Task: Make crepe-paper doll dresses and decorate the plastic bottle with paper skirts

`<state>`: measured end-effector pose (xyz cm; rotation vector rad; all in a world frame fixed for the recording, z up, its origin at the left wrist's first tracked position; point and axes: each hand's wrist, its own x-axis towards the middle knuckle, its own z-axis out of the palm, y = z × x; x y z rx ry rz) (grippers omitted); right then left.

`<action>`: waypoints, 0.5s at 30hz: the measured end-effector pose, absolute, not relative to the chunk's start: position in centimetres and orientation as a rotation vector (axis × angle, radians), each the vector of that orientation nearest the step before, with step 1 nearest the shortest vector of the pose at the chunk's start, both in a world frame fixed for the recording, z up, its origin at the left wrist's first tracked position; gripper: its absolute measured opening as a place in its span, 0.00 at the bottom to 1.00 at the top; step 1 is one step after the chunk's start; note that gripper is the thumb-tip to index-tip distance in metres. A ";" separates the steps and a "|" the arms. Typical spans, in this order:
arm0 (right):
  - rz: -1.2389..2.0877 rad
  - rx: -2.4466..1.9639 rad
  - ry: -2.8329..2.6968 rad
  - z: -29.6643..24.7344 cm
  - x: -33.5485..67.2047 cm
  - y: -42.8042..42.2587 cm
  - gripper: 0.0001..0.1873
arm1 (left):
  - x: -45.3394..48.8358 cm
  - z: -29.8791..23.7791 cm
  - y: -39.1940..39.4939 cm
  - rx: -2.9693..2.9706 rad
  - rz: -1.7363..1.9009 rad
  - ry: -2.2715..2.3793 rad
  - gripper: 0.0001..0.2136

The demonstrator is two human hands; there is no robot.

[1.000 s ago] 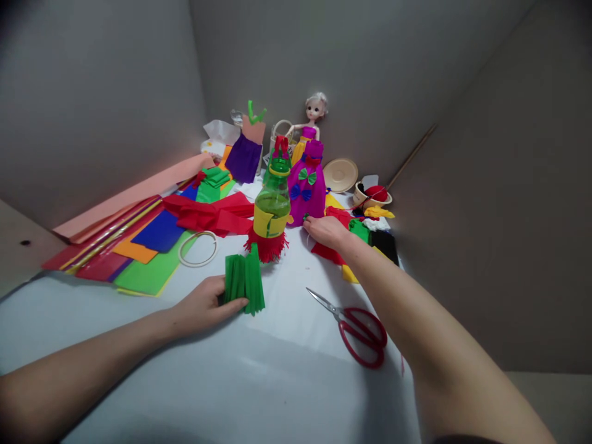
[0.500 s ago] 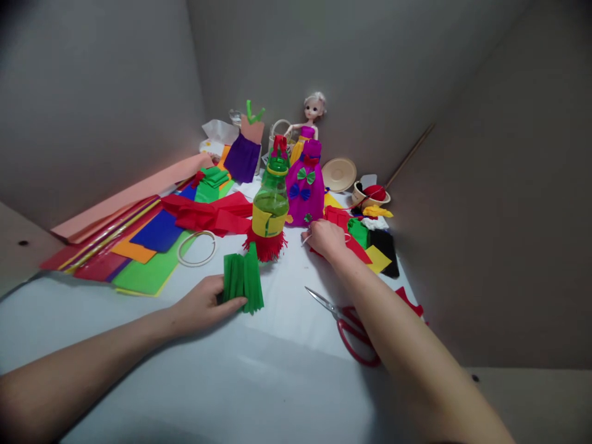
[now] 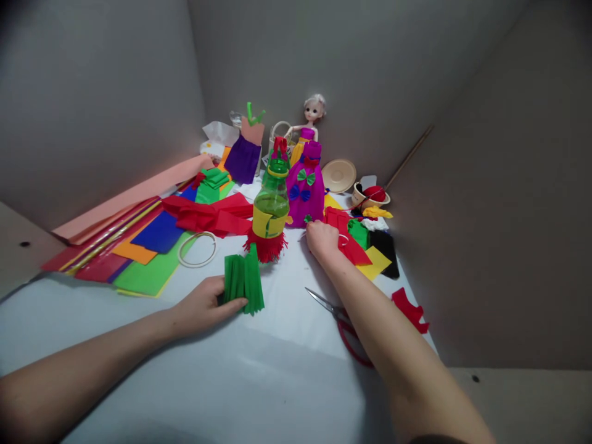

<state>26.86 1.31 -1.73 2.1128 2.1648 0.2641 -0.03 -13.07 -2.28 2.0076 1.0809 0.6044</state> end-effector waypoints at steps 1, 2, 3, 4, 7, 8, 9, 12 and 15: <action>0.260 2.123 2.171 -1.6 26.8 1.1 0.17 | 0.0 -2.3 -13.1 2.005 0.604 1.080 0.09; 0.253 2.133 2.178 -1.4 26.7 0.9 0.17 | 0.0 -2.3 -13.1 2.003 0.602 1.077 0.09; 0.242 2.143 2.186 -1.2 26.7 0.5 0.16 | 0.0 -2.3 -13.1 2.000 0.601 1.075 0.08; 0.228 2.153 2.194 -1.0 26.7 0.1 0.15 | 0.0 -2.3 -13.1 2.000 0.602 1.074 0.08; 0.160 2.173 2.216 0.1 26.4 -1.9 0.13 | 0.0 -2.3 -13.0 2.012 0.606 1.086 0.09; 0.133 2.174 2.226 0.6 26.3 -2.8 0.12 | 0.0 -2.4 -13.0 2.017 0.606 1.092 0.09; 0.099 2.174 2.236 1.2 26.2 -3.8 0.12 | 0.0 -2.5 -13.0 2.020 0.608 1.098 0.10; -0.122 2.143 2.349 3.8 26.1 -7.7 0.10 | 0.0 -2.8 -13.0 2.019 0.614 1.111 0.10; -0.629 2.030 2.512 6.4 27.4 -13.1 0.11 | -0.1 -3.0 -13.0 2.025 0.620 1.110 0.11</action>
